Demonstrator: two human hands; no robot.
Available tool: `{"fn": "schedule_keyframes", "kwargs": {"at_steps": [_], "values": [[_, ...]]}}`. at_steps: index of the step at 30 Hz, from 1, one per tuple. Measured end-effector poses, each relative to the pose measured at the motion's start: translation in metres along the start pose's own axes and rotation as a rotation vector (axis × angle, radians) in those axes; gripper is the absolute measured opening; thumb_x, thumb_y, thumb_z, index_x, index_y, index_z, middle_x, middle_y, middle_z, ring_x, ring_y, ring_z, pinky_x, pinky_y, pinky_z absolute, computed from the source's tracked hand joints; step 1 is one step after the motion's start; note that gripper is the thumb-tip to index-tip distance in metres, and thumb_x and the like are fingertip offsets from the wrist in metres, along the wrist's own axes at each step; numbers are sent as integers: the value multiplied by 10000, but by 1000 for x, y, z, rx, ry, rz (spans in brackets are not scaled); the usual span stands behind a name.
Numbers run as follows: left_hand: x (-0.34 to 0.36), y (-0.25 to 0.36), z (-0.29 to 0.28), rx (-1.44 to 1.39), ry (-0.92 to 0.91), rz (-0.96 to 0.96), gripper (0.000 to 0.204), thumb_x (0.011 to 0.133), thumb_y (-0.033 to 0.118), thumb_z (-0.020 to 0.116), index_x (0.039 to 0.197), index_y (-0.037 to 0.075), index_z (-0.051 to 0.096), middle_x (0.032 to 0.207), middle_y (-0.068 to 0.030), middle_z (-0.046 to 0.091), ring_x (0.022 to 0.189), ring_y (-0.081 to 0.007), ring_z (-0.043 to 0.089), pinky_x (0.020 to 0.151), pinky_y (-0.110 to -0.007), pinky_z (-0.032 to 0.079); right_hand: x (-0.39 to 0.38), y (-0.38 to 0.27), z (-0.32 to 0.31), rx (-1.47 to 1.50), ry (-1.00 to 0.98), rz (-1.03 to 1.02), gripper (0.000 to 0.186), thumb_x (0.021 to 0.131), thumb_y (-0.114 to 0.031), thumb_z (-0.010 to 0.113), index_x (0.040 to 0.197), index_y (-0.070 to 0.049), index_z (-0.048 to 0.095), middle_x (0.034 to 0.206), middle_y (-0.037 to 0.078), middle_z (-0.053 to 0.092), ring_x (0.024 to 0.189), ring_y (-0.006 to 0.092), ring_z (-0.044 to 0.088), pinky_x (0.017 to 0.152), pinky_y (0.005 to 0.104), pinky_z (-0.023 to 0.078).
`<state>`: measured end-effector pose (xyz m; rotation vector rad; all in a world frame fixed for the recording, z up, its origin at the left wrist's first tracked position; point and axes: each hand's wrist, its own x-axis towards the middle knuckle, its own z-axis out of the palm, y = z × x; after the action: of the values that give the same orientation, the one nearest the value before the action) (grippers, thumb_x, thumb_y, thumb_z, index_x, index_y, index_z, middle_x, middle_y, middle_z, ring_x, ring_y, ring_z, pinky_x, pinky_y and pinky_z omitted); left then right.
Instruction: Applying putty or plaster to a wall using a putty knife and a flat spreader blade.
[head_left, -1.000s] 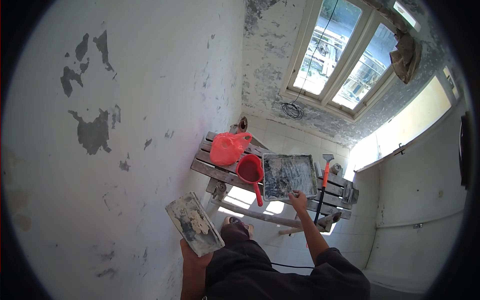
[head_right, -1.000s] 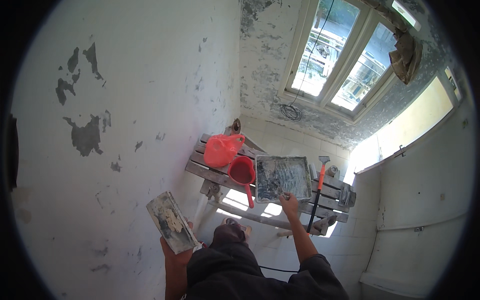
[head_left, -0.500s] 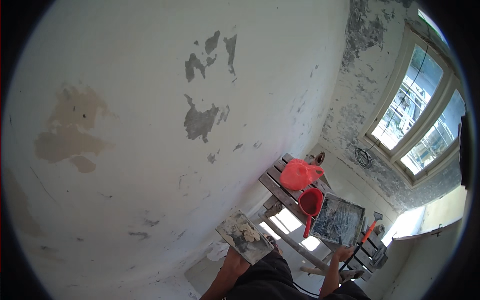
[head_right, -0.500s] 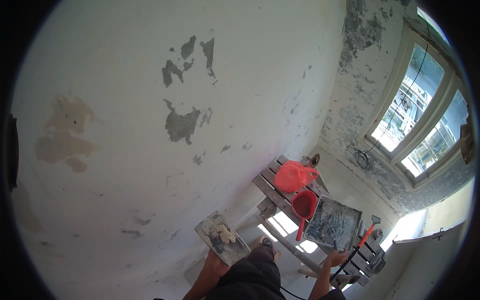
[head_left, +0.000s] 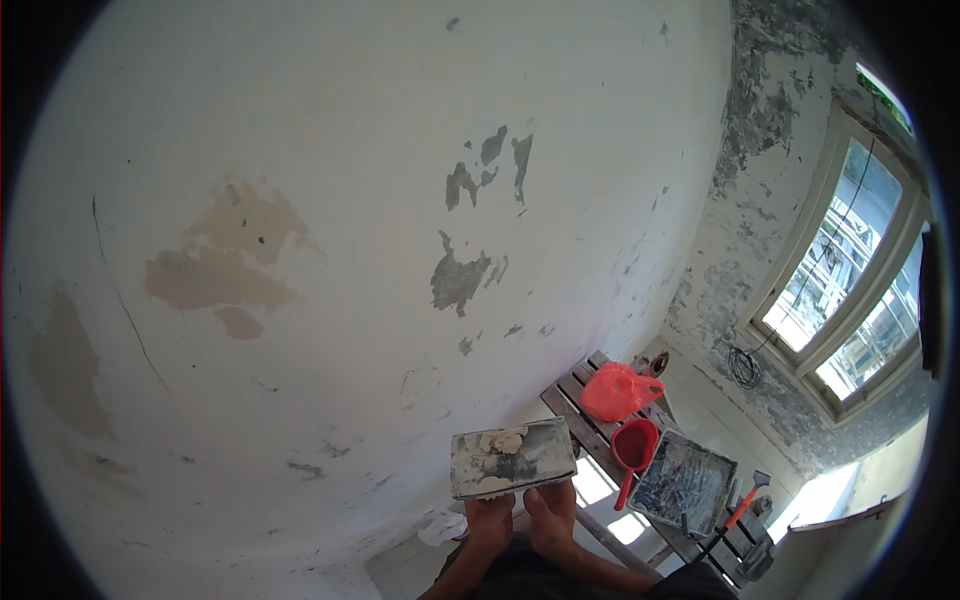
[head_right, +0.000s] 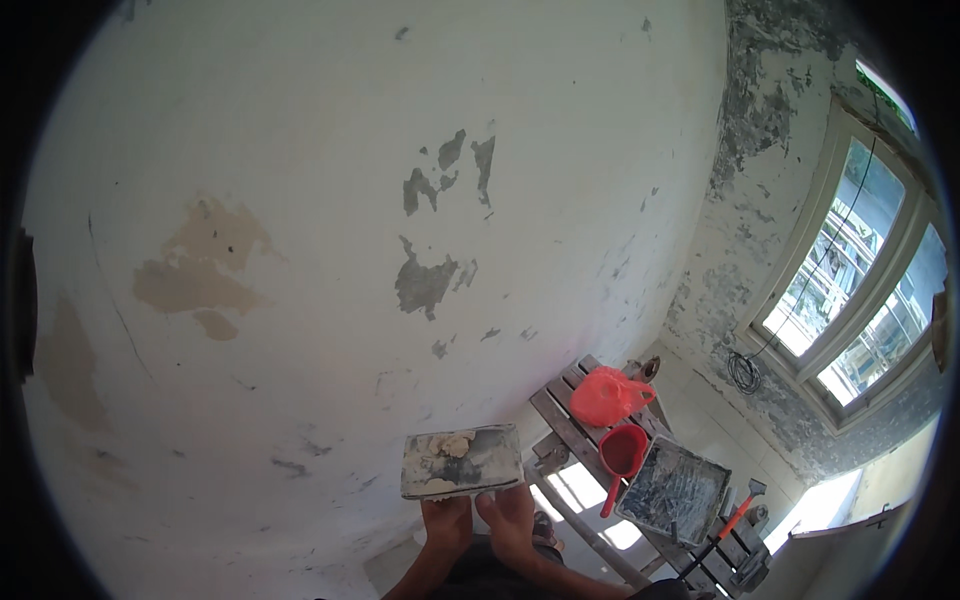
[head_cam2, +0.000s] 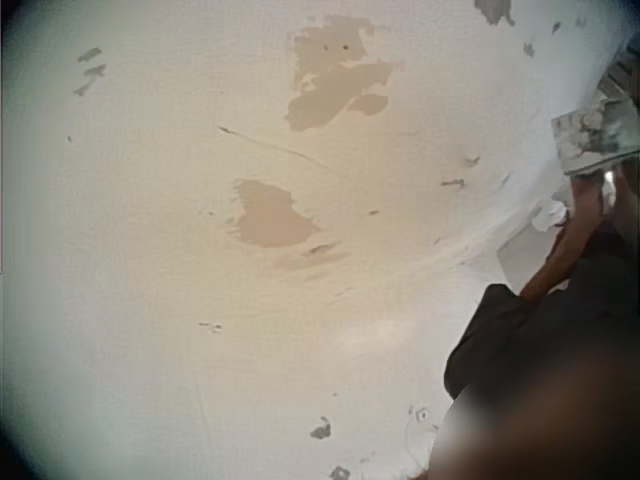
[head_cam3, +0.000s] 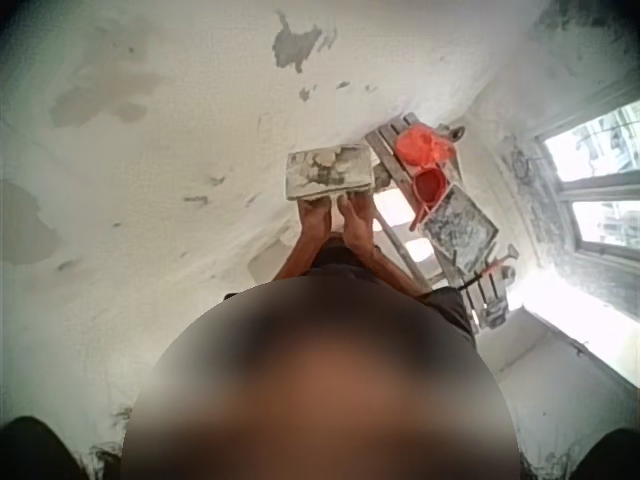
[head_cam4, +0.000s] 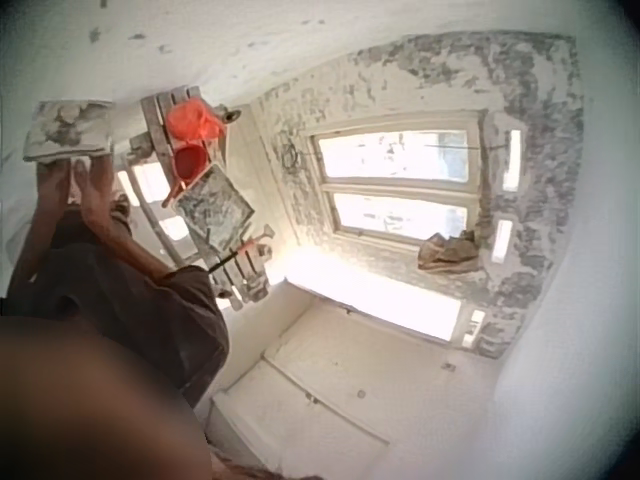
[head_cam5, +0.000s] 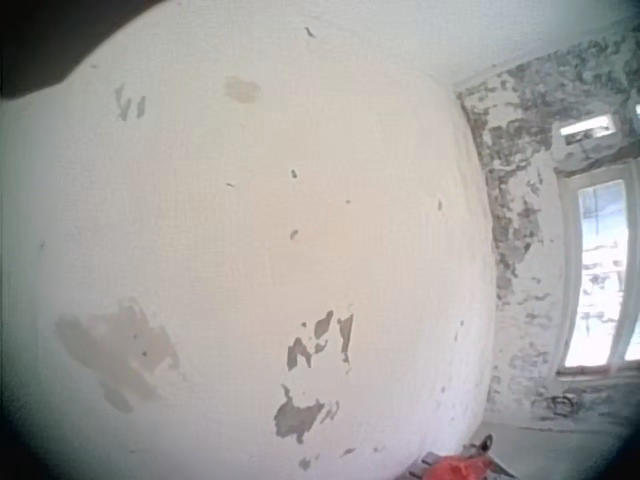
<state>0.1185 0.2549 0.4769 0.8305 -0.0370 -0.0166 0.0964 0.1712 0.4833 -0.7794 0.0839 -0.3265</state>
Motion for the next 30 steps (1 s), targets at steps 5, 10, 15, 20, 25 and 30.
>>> {"fn": "schedule_keyframes", "kwargs": {"at_steps": [5,10,15,20,25,30], "values": [[-2,12,-8,496,-40,81,541,813,-112,611,1319,15,472,1232,-62,574,1144,-176,543,976,-326,438,19,-7,17,166,24,122,445,866,17,628,1285,6,478,1241,103,585,1152,197,567,986,338,442],[15,30,19,568,15,160,535,786,-91,639,1284,8,472,1225,-70,564,1129,-174,538,968,-326,434,37,-19,34,355,-38,233,387,884,28,597,1256,6,491,1228,121,593,1127,229,592,963,366,469],[33,71,34,865,-119,230,682,784,8,697,1355,67,328,1401,-150,361,1223,-238,441,1042,-392,364,90,-38,43,509,-85,92,364,917,-39,519,1279,-10,485,1234,117,597,1128,233,594,949,379,482],[18,67,-45,878,84,135,239,914,68,621,1149,60,582,1120,-64,643,934,-184,621,812,-287,482,171,-74,57,467,-149,-164,419,956,-71,446,1370,-9,417,1297,119,555,1180,234,561,1011,376,440],[-17,88,-83,910,249,-174,196,956,178,572,1054,14,615,1035,-95,652,852,-165,614,750,-297,468,265,-122,85,120,-175,-418,449,984,-70,402,1423,19,368,1340,120,531,1193,209,560,1020,344,445],[-23,111,-51,845,244,145,371,969,306,531,782,-3,612,858,-110,658,789,-186,592,723,-332,450,342,-148,110,-187,-73,-686,205,1023,-132,442,1135,2,548,908,11,581,802,70,522,718,228,443]]}}
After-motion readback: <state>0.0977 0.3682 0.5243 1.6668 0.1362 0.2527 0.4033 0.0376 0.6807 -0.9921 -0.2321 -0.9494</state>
